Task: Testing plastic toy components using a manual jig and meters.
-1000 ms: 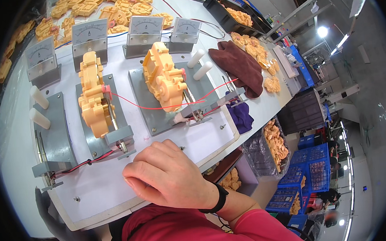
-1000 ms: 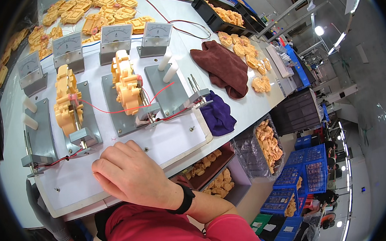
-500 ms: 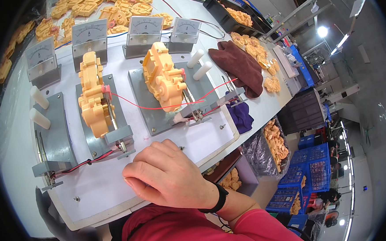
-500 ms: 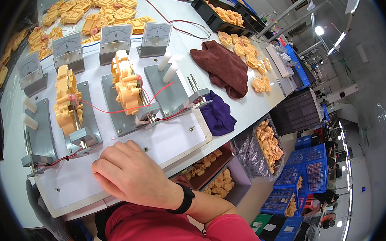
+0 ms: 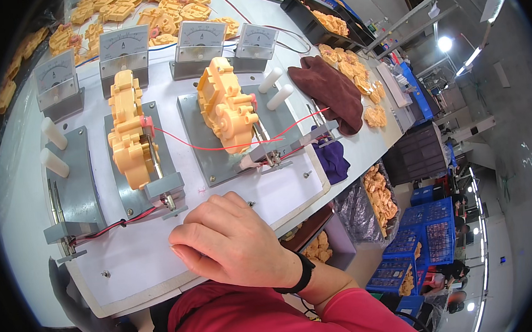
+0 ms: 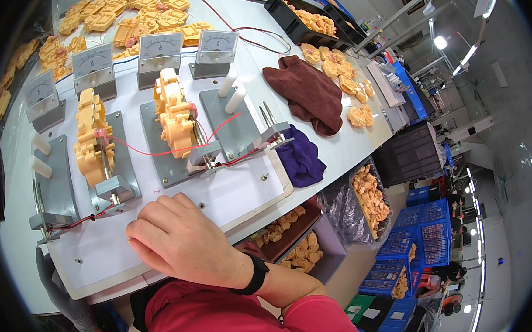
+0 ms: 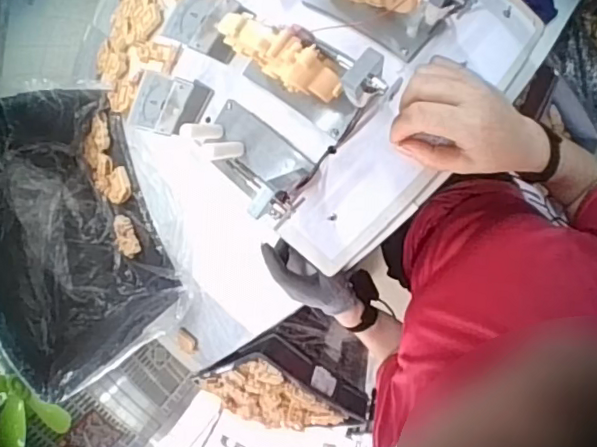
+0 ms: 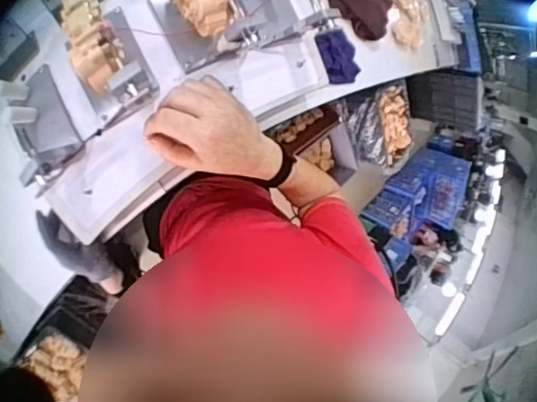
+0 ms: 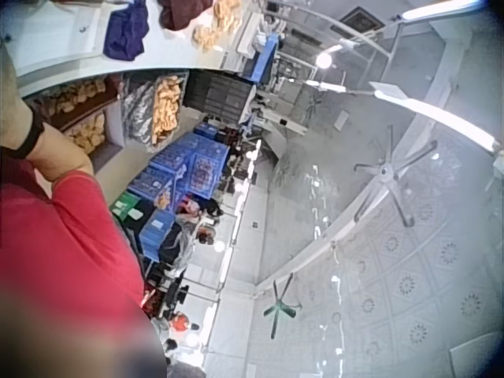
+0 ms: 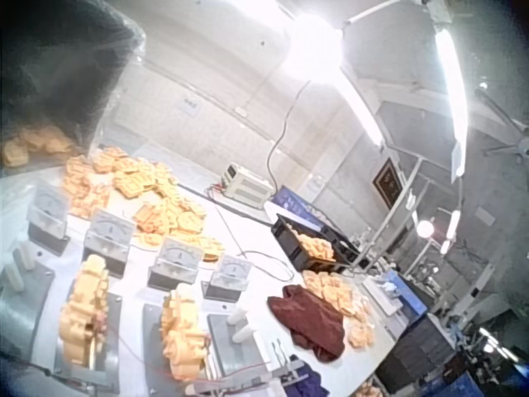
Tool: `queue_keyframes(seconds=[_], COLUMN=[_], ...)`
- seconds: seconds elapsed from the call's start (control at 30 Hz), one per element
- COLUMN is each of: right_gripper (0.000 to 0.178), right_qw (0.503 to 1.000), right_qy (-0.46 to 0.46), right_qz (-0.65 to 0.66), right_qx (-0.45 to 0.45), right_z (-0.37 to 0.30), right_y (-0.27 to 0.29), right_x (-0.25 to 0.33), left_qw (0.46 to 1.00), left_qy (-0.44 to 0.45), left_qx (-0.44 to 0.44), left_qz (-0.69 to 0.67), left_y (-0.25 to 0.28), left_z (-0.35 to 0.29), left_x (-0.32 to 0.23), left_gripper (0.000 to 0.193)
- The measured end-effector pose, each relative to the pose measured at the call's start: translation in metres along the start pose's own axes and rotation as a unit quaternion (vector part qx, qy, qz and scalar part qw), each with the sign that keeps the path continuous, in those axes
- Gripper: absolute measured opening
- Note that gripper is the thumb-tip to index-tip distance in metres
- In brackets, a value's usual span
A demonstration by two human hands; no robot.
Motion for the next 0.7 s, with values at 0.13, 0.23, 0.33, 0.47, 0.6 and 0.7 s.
queue_keyframes(seconds=[0.13,0.23,0.33,0.47,0.6,0.7], right_gripper=[0.021,0.022,0.024,0.025,0.025,0.025], right_qw=[1.0,1.0,1.0,1.0,0.999,0.999], right_qy=[0.002,-0.001,0.007,0.005,0.008,0.009], right_qz=[0.006,-0.016,-0.012,-0.015,-0.018,-0.023], right_qx=[0.01,0.016,0.016,0.022,0.028,0.027], right_z=[-0.001,-0.003,-0.003,-0.002,-0.002,-0.002], right_y=[-0.001,-0.002,-0.002,-0.003,-0.006,-0.004], right_x=[-0.001,-0.002,-0.001,0.0,0.0,0.001], left_qw=[0.999,0.999,0.999,0.999,0.998,0.998], left_qy=[0.015,-0.047,-0.034,-0.04,-0.05,-0.041], left_qx=[0.003,0.014,0.005,0.005,0.0,0.001], left_qz=[-0.035,0.014,0.031,0.027,0.039,0.047], left_y=[-0.002,-0.006,-0.005,-0.003,-0.003,-0.003], left_z=[-0.003,0.0,-0.002,-0.003,-0.004,-0.003], left_x=[-0.001,-0.008,-0.013,-0.015,-0.016,-0.016], left_gripper=[0.072,0.07,0.069,0.069,0.069,0.068])
Point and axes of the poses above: each hand's wrist, its own z-axis towards the middle knuckle, its own y-axis out of the back of the hand, x = y × z, the point moved 10 cm from there along z, towards the middle knuckle, and after that the axes turned 4 degrees about y, right-handed, at the moved point
